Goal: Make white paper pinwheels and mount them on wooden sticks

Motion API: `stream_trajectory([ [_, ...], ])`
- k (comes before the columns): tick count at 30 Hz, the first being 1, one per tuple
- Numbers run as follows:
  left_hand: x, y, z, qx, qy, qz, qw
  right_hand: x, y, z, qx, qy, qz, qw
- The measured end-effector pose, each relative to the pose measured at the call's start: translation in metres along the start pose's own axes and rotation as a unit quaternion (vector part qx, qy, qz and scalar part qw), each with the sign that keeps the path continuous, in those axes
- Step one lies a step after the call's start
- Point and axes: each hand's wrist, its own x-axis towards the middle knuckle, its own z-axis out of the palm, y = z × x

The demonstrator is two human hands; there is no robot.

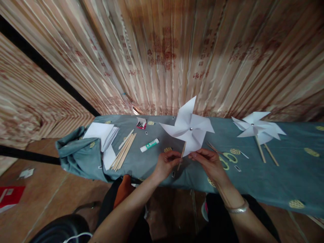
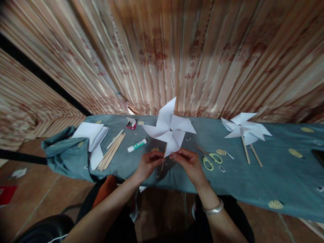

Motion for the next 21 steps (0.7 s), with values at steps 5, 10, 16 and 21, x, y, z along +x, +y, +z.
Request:
stream_trajectory([
  [5,0.000,-0.003,0.001,-0.015,-0.006,0.000,1.000,-0.001,-0.001,0.004,-0.008,-0.012,0.001,1.000],
  [10,-0.001,-0.001,0.003,-0.029,-0.031,0.010,0.999,0.000,-0.001,0.010,-0.036,-0.018,-0.002,0.999],
  [16,0.002,-0.002,0.001,-0.006,-0.011,0.002,1.000,-0.003,-0.012,0.002,-0.110,-0.019,-0.025,0.993],
  [21,0.004,-0.003,-0.003,-0.009,0.004,-0.012,1.000,0.000,-0.030,-0.034,-0.088,0.101,-0.109,0.985],
])
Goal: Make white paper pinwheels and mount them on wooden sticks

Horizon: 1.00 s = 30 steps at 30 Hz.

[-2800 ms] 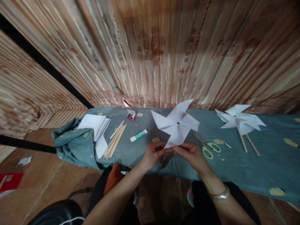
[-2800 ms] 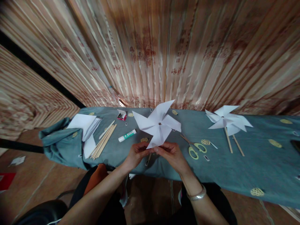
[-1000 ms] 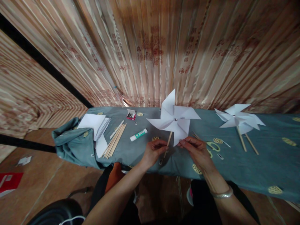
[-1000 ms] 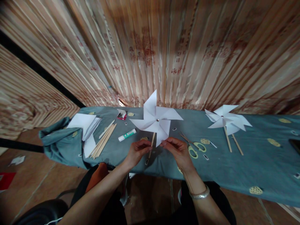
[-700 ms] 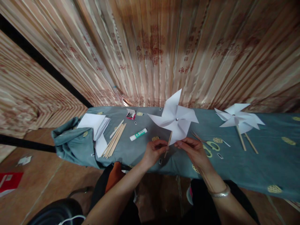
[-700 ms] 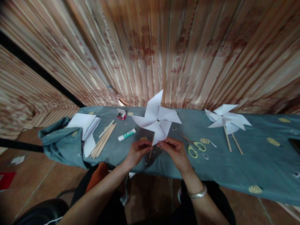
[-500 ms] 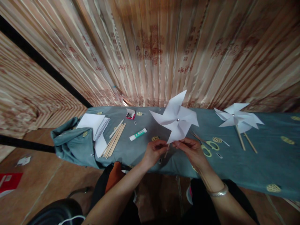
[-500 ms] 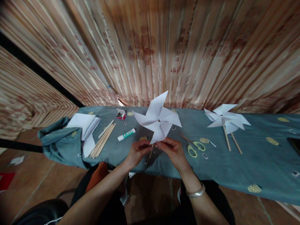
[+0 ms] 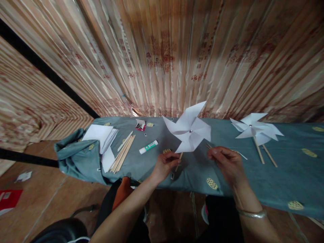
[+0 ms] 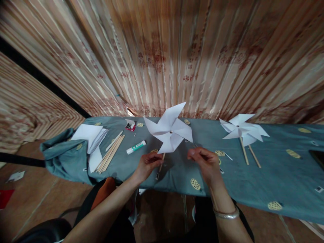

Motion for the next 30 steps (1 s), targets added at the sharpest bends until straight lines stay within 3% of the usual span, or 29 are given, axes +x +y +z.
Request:
stream_trajectory([
  [3,-0.002,0.001,-0.003,0.009,-0.022,-0.008,1.000,0.011,0.001,-0.017,0.028,0.107,-0.017,0.994],
  [5,-0.004,0.001,-0.004,0.018,-0.037,-0.008,0.999,0.015,0.005,-0.021,0.028,0.123,-0.018,0.992],
  [12,-0.007,0.001,-0.006,0.040,-0.051,-0.012,0.998,0.013,0.019,-0.017,0.032,0.099,0.016,0.994],
  [30,-0.019,0.007,-0.008,0.079,-0.010,0.042,0.996,-0.010,0.011,0.006,0.026,-0.019,0.051,0.998],
])
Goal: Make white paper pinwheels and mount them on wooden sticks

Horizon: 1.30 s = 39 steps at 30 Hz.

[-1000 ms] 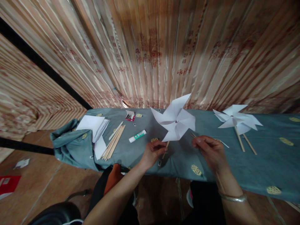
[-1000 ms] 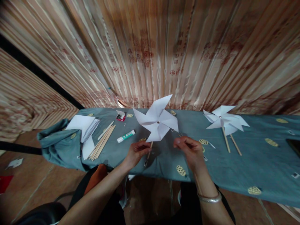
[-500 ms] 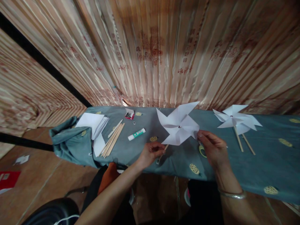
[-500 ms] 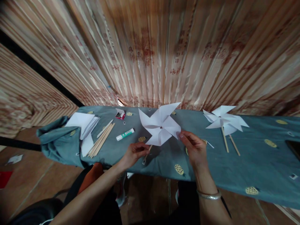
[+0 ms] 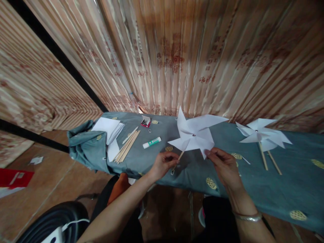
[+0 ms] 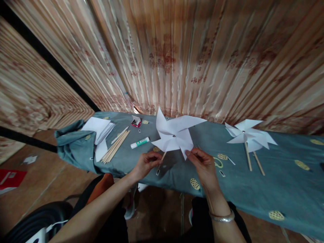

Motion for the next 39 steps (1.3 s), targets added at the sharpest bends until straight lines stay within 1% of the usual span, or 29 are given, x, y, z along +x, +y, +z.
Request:
stream_trajectory([
  [4,0.001,-0.002,0.005,-0.024,0.009,-0.005,1.000,-0.004,-0.001,0.008,-0.010,-0.029,0.012,0.999],
  [8,0.003,-0.003,0.011,-0.037,0.011,-0.002,0.999,-0.007,0.002,0.017,0.010,-0.037,0.028,0.999],
  [12,0.002,-0.003,0.014,-0.030,0.008,-0.007,0.999,-0.009,0.007,0.024,0.012,-0.047,0.034,0.998],
  [17,0.001,-0.001,0.016,-0.022,0.001,0.006,1.000,-0.011,0.011,0.028,-0.003,-0.081,0.041,0.996],
  [20,-0.001,-0.001,0.018,-0.029,-0.006,0.006,1.000,-0.013,0.009,0.033,-0.017,-0.096,0.031,0.995],
  [24,-0.003,0.001,0.020,-0.046,-0.026,0.007,0.999,-0.018,0.000,0.040,-0.060,-0.132,0.009,0.989],
  [27,-0.002,0.001,0.018,-0.053,-0.027,0.002,0.998,-0.022,-0.009,0.035,-0.112,-0.145,-0.023,0.983],
  [28,-0.001,0.001,0.017,-0.060,-0.020,0.000,0.998,-0.022,-0.011,0.030,-0.125,-0.139,-0.036,0.982],
  [30,0.000,0.000,0.014,-0.075,-0.005,-0.009,0.997,-0.019,-0.013,0.016,-0.132,-0.102,-0.063,0.984],
  [31,0.001,0.000,0.013,-0.083,0.001,-0.014,0.996,-0.015,-0.014,0.008,-0.123,-0.070,-0.074,0.987],
  [33,0.000,-0.003,0.010,-0.090,0.006,-0.026,0.996,-0.006,-0.012,-0.008,-0.066,0.018,-0.084,0.994],
  [35,-0.001,-0.005,0.007,-0.092,0.006,-0.038,0.995,0.006,-0.009,-0.019,0.003,0.100,-0.085,0.991],
  [36,-0.003,-0.007,0.006,-0.091,0.004,-0.045,0.995,0.011,-0.008,-0.022,0.026,0.123,-0.087,0.988],
  [37,-0.004,-0.008,0.006,-0.090,-0.001,-0.052,0.995,0.016,-0.007,-0.024,0.038,0.134,-0.089,0.986],
  [39,-0.007,-0.011,0.006,-0.090,-0.012,-0.066,0.994,0.022,-0.005,-0.025,0.038,0.123,-0.085,0.988],
])
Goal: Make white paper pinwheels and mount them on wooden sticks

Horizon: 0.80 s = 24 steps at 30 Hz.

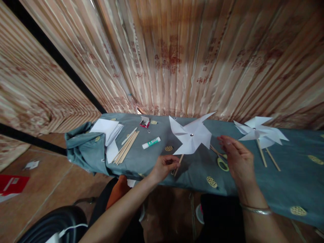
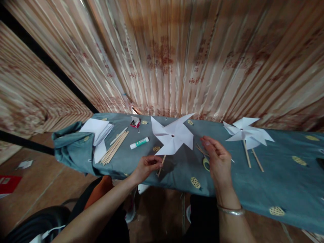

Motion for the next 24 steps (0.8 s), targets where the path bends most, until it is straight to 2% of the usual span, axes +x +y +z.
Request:
stream_trajectory([
  [5,-0.005,-0.006,0.001,-0.002,-0.009,-0.021,1.000,0.002,0.009,0.002,-0.026,-0.059,0.040,0.997],
  [10,-0.005,-0.008,0.000,0.005,-0.013,-0.018,1.000,-0.001,0.019,0.003,-0.032,-0.044,0.050,0.997],
  [14,-0.004,-0.004,0.000,0.012,-0.003,-0.006,1.000,-0.004,0.016,0.008,-0.022,-0.047,0.066,0.996],
  [24,-0.001,-0.001,-0.005,0.005,0.019,0.011,1.000,-0.013,0.010,0.018,-0.001,-0.111,0.096,0.989],
])
